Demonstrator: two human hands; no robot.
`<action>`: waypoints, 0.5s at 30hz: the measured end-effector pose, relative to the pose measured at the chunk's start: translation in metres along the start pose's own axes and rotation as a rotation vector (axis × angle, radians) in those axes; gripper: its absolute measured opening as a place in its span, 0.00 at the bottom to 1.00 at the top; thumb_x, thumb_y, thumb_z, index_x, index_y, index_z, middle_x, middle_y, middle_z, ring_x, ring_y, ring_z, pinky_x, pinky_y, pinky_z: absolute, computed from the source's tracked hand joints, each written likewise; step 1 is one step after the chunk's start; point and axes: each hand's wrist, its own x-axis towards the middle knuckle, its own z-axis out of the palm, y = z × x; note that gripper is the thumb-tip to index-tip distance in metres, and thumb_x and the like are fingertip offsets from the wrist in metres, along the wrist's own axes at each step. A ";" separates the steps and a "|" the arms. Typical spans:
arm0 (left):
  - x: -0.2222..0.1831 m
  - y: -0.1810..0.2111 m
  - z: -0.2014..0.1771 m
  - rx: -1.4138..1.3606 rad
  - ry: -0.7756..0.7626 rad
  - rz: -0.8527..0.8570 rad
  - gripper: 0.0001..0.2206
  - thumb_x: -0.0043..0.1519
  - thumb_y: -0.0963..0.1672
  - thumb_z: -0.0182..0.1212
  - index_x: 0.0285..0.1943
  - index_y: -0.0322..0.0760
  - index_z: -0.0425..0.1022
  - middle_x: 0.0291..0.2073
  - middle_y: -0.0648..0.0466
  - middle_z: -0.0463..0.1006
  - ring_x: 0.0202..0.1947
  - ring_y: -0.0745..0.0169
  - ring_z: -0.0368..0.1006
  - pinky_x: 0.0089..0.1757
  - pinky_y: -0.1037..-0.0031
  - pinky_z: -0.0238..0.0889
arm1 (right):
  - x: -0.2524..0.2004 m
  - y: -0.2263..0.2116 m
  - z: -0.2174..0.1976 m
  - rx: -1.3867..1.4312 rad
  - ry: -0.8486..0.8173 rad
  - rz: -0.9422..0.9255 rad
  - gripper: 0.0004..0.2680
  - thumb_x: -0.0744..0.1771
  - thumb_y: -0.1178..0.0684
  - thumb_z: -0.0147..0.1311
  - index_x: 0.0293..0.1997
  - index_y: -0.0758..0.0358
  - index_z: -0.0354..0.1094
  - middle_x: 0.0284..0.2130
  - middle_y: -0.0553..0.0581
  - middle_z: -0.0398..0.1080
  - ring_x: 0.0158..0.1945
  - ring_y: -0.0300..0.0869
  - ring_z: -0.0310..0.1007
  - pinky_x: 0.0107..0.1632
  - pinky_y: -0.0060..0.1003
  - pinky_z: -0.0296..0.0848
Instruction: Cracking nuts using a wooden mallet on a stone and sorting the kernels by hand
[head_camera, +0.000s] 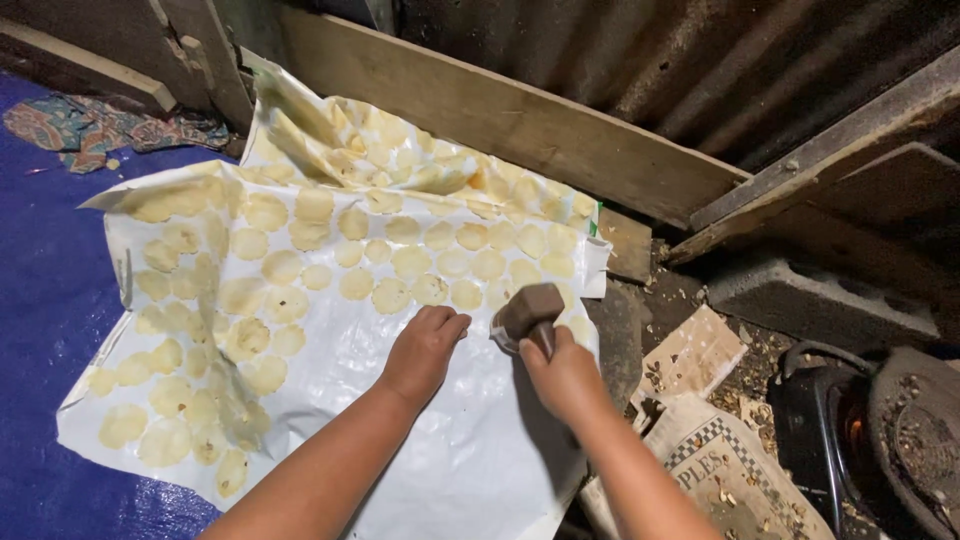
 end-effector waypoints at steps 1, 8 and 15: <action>-0.002 -0.006 0.009 0.027 0.040 -0.035 0.06 0.69 0.46 0.55 0.50 0.45 0.76 0.38 0.55 0.75 0.43 0.58 0.74 0.46 0.71 0.69 | 0.003 -0.004 -0.011 0.013 0.007 -0.016 0.22 0.68 0.37 0.48 0.58 0.69 0.63 0.42 0.74 0.75 0.50 0.63 0.78 0.46 0.55 0.80; 0.005 -0.007 0.016 -0.017 0.077 -0.054 0.04 0.66 0.46 0.60 0.43 0.45 0.77 0.35 0.53 0.74 0.40 0.53 0.73 0.43 0.67 0.69 | -0.004 -0.002 0.014 0.041 0.053 -0.003 0.25 0.69 0.40 0.47 0.65 0.77 0.55 0.44 0.79 0.74 0.50 0.66 0.77 0.46 0.58 0.79; 0.023 0.003 0.024 -0.084 -0.016 -0.229 0.06 0.61 0.50 0.67 0.40 0.51 0.79 0.34 0.61 0.74 0.41 0.60 0.72 0.46 0.67 0.64 | -0.054 -0.063 -0.075 0.209 0.190 -0.051 0.17 0.66 0.40 0.55 0.44 0.68 0.71 0.28 0.74 0.76 0.42 0.67 0.78 0.43 0.58 0.72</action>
